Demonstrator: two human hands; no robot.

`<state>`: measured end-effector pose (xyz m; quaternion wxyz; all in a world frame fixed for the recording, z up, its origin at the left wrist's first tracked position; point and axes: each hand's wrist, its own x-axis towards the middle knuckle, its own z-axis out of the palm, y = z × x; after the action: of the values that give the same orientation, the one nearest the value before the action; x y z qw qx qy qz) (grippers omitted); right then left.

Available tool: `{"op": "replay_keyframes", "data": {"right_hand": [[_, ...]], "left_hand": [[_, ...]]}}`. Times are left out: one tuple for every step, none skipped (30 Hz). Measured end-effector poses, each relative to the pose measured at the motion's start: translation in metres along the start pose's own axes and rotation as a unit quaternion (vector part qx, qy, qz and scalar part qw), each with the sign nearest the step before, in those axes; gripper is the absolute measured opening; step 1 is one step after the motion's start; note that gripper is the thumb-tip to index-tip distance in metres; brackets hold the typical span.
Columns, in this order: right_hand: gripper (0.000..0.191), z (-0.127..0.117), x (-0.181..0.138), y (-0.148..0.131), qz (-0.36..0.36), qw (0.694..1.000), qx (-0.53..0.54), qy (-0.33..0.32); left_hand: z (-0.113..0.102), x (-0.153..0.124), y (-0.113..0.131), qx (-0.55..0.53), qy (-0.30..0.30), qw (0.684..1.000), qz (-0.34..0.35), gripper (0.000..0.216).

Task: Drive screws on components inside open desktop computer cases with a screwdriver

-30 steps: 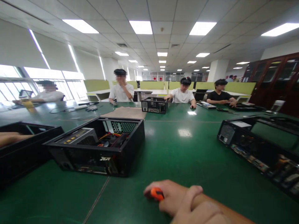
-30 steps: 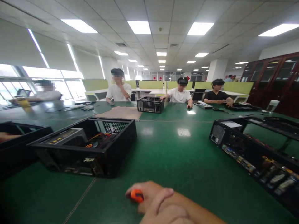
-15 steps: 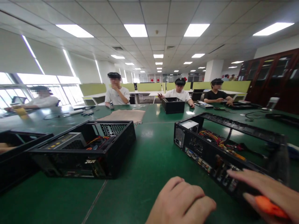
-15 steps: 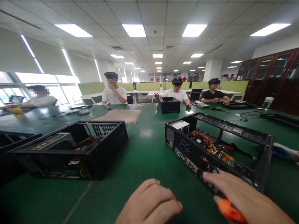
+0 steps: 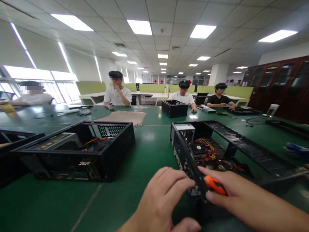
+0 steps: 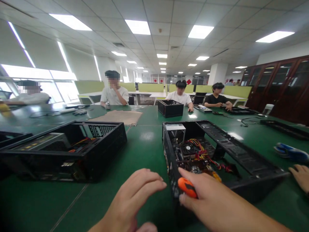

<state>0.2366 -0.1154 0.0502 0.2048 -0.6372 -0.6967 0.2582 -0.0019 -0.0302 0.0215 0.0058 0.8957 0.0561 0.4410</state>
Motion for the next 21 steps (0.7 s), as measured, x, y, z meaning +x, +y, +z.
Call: {"op": "replay_keyframes", "data": {"right_hand": [[0.058, 0.0, 0.001, -0.013, -0.012, 1.0, 0.017, -0.017], [0.056, -0.003, 0.002, -0.023, -0.025, 0.999, 0.038, -0.022], [0.052, -0.01, 0.003, -0.029, -0.038, 0.997, 0.06, -0.008], [0.048, -0.019, 0.005, -0.031, -0.046, 0.996, 0.077, 0.024], [0.047, -0.03, 0.008, -0.03, -0.044, 0.993, 0.086, 0.069], [0.05, -0.043, 0.012, -0.027, -0.035, 0.989, 0.082, 0.12], [0.054, -0.055, 0.017, -0.023, -0.025, 0.983, 0.064, 0.167], [0.057, -0.066, 0.022, -0.017, -0.018, 0.978, 0.035, 0.205], [0.058, -0.075, 0.028, -0.012, -0.017, 0.974, -0.001, 0.225], [0.056, -0.081, 0.035, -0.006, -0.02, 0.974, -0.041, 0.223], [0.051, -0.084, 0.041, -0.001, -0.026, 0.976, -0.081, 0.199], [0.045, -0.083, 0.047, 0.003, -0.033, 0.98, -0.12, 0.156], [0.039, -0.08, 0.052, 0.006, -0.039, 0.98, -0.163, 0.106], [0.032, -0.075, 0.056, 0.009, -0.043, 0.975, -0.211, 0.058], [0.024, -0.068, 0.06, 0.01, -0.047, 0.964, -0.262, 0.016], [0.019, -0.061, 0.062, 0.011, -0.049, 0.949, -0.312, -0.017], [0.018, -0.054, 0.063, 0.01, -0.051, 0.933, -0.352, -0.043], [0.021, -0.049, 0.064, 0.009, -0.052, 0.921, -0.381, -0.066], [0.027, -0.045, 0.064, 0.007, -0.053, 0.913, -0.395, -0.088], [0.032, -0.043, 0.064, 0.004, -0.057, 0.911, -0.394, -0.104], [0.037, -0.044, 0.064, 0.002, -0.061, 0.915, -0.381, -0.116]], "left_hand": [[-0.004, -0.001, -0.003, 0.002, -0.002, 1.0, 0.017, 0.052], [-0.007, -0.002, -0.005, 0.006, -0.016, 0.999, 0.032, 0.05], [-0.009, -0.003, -0.007, 0.012, -0.035, 0.999, 0.038, 0.048], [-0.009, -0.004, -0.008, 0.019, -0.055, 0.998, 0.036, 0.049], [-0.007, -0.006, -0.009, 0.026, -0.078, 0.996, 0.026, 0.053], [-0.004, -0.007, -0.01, 0.03, -0.097, 0.995, 0.013, 0.059], [0.001, -0.009, -0.011, 0.03, -0.112, 0.993, 0.001, 0.064], [0.008, -0.011, -0.011, 0.024, -0.119, 0.993, -0.004, 0.066], [0.016, -0.012, -0.012, 0.011, -0.12, 0.993, -0.005, 0.066], [0.024, -0.014, -0.013, -0.004, -0.113, 0.994, -0.004, 0.066], [0.032, -0.015, -0.014, -0.018, -0.102, 0.995, -0.005, 0.066], [0.04, -0.015, -0.015, -0.031, -0.092, 0.995, -0.007, 0.065], [0.045, -0.015, -0.015, -0.041, -0.082, 0.996, -0.01, 0.064], [0.049, -0.014, -0.016, -0.049, -0.065, 0.997, -0.016, 0.06], [0.051, -0.013, -0.016, -0.055, -0.042, 0.997, -0.022, 0.056], [0.051, -0.011, -0.017, -0.06, -0.014, 0.998, -0.027, 0.052], [0.048, -0.01, -0.018, -0.063, 0.011, 0.997, -0.032, 0.048], [0.044, -0.009, -0.018, -0.065, 0.034, 0.997, -0.035, 0.045], [0.04, -0.009, -0.019, -0.069, 0.052, 0.996, -0.029, 0.044], [0.035, -0.011, -0.019, -0.074, 0.062, 0.995, -0.016, 0.043], [0.031, -0.013, -0.019, -0.081, 0.063, 0.995, -0.002, 0.043]]}}
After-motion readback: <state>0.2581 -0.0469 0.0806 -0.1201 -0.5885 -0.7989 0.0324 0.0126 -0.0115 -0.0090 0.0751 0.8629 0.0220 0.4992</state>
